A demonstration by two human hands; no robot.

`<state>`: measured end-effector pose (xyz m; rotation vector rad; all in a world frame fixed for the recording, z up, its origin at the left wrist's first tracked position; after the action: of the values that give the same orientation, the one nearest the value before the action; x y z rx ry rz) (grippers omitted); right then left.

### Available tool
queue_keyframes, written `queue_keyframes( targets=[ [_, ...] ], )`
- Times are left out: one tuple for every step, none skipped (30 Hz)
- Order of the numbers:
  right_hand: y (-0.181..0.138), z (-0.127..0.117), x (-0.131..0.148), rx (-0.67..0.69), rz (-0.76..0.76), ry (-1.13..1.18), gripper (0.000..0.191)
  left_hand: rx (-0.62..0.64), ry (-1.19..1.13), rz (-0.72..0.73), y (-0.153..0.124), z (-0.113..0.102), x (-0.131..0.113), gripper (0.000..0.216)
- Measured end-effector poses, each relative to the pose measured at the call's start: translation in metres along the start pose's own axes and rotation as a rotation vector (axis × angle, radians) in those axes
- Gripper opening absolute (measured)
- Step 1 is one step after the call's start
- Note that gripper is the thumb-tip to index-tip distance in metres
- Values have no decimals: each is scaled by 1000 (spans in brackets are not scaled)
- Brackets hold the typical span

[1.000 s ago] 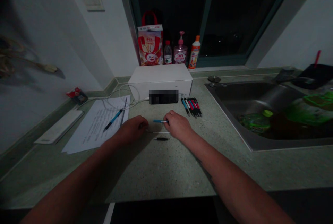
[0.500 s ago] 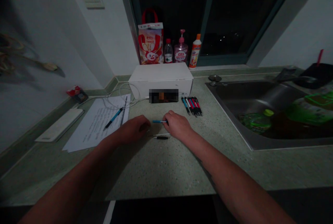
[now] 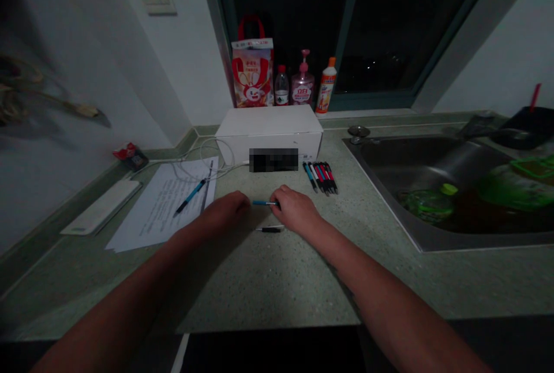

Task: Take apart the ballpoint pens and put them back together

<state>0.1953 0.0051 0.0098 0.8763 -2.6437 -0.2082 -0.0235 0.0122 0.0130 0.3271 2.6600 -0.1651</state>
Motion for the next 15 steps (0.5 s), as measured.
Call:
queue_keyframes(
  targets=[
    [0,0,0,-11,-1,15,10,-29,-53,-16,2,1,2,16],
    [0,1,0,-20,-3,29,9,-58,-109,-24,3,2,4,15],
    [0,1,0,-27,-5,41,8,-85,-169,-26,4,3,5,14],
    [0,2,0,-35,-9,52,7,-109,-231,-27,6,3,5,13],
    [0,2,0,-43,-13,62,7,-128,-293,-30,7,3,4,12],
    [0,2,0,-53,-20,75,6,-142,-355,-42,7,4,4,12],
    [0,2,0,-65,-26,90,6,-150,-413,-60,8,4,2,12],
    [0,2,0,-78,-32,108,6,-153,-463,-85,9,4,1,12],
    [1,2,0,-91,-39,125,6,-152,-505,-110,10,4,0,12],
    [1,1,1,-105,-43,141,5,-146,-542,-130,10,4,-1,13],
    [1,0,1,-116,-45,155,5,-137,-575,-145,11,4,-2,13],
    [1,0,1,-126,-45,167,5,-131,-606,-156,11,5,-2,13],
    [2,0,0,-134,-44,180,5,-126,-636,-166,12,5,-2,14],
    [2,0,0,-141,-43,191,5,-124,-664,-176,12,5,-2,13],
    [2,0,0,-150,-42,202,5,-123,-692,-182,12,5,-2,13]
  ],
)
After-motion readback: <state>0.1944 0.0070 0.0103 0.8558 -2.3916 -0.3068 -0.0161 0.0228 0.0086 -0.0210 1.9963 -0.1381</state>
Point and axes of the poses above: each hand's wrist, its own y-axis towards the middle knuckle, its own z-axis out of the palm, x = y × z, the point moved 1 cm from there along y, towards the middle knuckle, and after that the axes turned 12 degrees about -z, right-handed, at the moved point
